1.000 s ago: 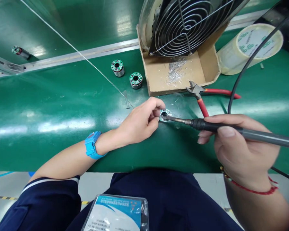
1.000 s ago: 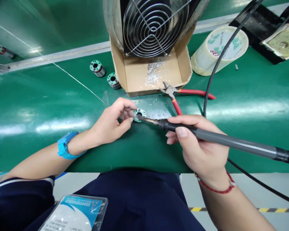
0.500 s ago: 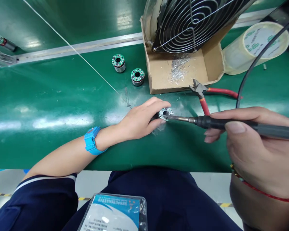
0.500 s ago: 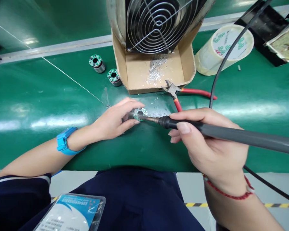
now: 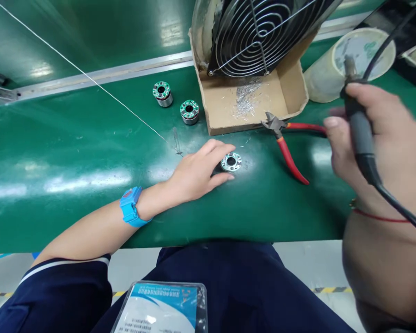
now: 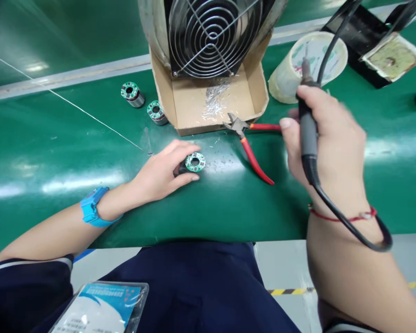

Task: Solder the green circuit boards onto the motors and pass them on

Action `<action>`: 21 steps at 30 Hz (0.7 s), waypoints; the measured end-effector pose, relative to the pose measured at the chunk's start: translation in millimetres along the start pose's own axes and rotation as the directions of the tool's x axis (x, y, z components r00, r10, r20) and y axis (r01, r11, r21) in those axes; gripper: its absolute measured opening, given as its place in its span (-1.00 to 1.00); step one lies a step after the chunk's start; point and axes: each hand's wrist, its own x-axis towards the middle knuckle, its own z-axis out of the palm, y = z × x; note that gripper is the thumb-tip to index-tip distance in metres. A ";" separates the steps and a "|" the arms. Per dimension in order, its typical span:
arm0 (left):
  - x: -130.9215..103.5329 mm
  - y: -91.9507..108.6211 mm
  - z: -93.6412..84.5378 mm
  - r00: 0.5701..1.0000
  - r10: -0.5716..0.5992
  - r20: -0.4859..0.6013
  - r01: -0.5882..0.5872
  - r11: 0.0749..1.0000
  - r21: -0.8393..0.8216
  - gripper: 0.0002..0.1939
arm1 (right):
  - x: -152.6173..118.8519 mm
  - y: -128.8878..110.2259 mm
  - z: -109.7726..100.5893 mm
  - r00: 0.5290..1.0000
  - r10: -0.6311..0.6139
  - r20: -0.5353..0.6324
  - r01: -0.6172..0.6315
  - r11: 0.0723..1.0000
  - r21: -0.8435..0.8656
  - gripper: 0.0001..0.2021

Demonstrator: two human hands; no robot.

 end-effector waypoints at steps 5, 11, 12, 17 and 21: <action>-0.9 -1.6 1.7 0.997 0.066 -0.031 -0.069 0.994 -0.083 -0.60 | -1.2 14.8 4.2 0.990 -0.140 -0.002 0.139 0.985 -0.104 -0.59; -5.9 -2.8 1.6 0.994 0.084 -0.071 -0.100 0.957 -0.274 -0.57 | -9.0 20.6 12.5 0.957 -0.156 0.245 0.218 0.943 -0.252 0.06; -6.5 -2.4 1.7 0.994 0.079 -0.072 -0.096 0.958 -0.272 -0.57 | -10.1 19.4 12.5 0.952 -0.140 0.273 0.222 0.928 -0.298 -0.01; -7.9 1.5 0.1 0.989 0.103 -0.107 -0.122 0.975 -0.187 -0.61 | -24.9 14.5 10.9 0.941 -0.232 0.248 0.319 0.852 -0.416 -0.55; -7.8 5.8 -2.0 0.987 0.094 -0.130 -0.108 0.989 -0.099 -0.62 | -38.7 3.3 6.2 0.907 -0.343 0.245 0.408 0.862 -0.302 -0.61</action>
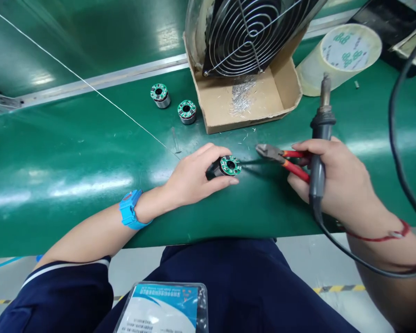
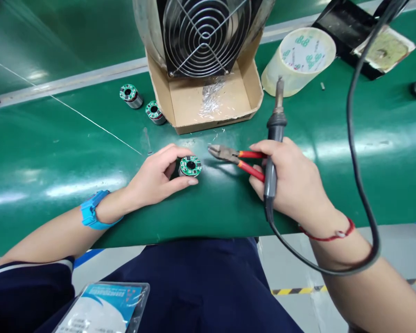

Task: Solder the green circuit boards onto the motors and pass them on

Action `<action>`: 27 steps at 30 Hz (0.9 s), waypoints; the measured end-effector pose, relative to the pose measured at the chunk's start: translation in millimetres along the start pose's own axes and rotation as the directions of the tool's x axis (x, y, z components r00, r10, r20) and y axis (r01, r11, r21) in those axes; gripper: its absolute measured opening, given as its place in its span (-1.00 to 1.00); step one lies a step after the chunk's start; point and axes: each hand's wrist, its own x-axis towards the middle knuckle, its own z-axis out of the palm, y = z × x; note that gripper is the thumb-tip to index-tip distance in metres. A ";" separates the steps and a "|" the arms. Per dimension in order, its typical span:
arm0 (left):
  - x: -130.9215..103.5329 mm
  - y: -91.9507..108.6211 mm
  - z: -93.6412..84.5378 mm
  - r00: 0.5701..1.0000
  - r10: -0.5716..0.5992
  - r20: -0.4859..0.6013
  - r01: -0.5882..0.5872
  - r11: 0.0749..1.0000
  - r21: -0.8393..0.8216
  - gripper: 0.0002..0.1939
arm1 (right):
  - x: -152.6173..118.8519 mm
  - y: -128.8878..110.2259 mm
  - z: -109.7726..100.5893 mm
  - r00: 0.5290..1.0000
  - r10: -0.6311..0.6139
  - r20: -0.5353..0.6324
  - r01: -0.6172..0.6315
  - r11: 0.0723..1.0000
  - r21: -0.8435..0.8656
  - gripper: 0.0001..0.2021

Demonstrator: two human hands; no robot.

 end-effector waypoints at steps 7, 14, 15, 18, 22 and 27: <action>-2.8 1.7 1.2 0.998 0.046 -0.048 -0.038 0.989 0.140 -0.60 | 8.3 -17.9 -19.5 0.957 -0.277 0.088 0.279 0.960 -0.016 -0.62; -3.6 0.0 0.8 0.988 0.111 -0.112 -0.078 0.961 0.266 -0.62 | 11.6 -27.4 -25.0 0.954 -0.298 0.006 0.295 0.940 -0.172 -0.78; -3.1 -0.2 0.3 0.982 0.128 -0.138 -0.091 0.964 0.250 -0.62 | 13.7 -27.7 -22.8 0.967 -0.255 -0.029 0.245 0.950 -0.194 -0.78; -2.0 -1.5 -1.7 0.967 0.155 -0.203 -0.115 0.974 0.195 -0.63 | 25.1 -24.5 -12.0 0.989 -0.043 -0.138 0.001 0.956 -0.295 -0.70; -0.9 -4.6 -8.0 0.951 0.159 -0.266 -0.114 0.978 0.177 -0.63 | 41.8 -17.7 0.7 0.978 0.189 -0.092 -0.209 0.926 -0.313 -0.55; 7.5 -13.9 -30.8 0.896 0.150 -0.418 -0.073 0.978 0.195 -0.61 | 52.1 -4.6 -0.1 0.989 0.131 -0.061 -0.140 0.975 -0.172 -0.48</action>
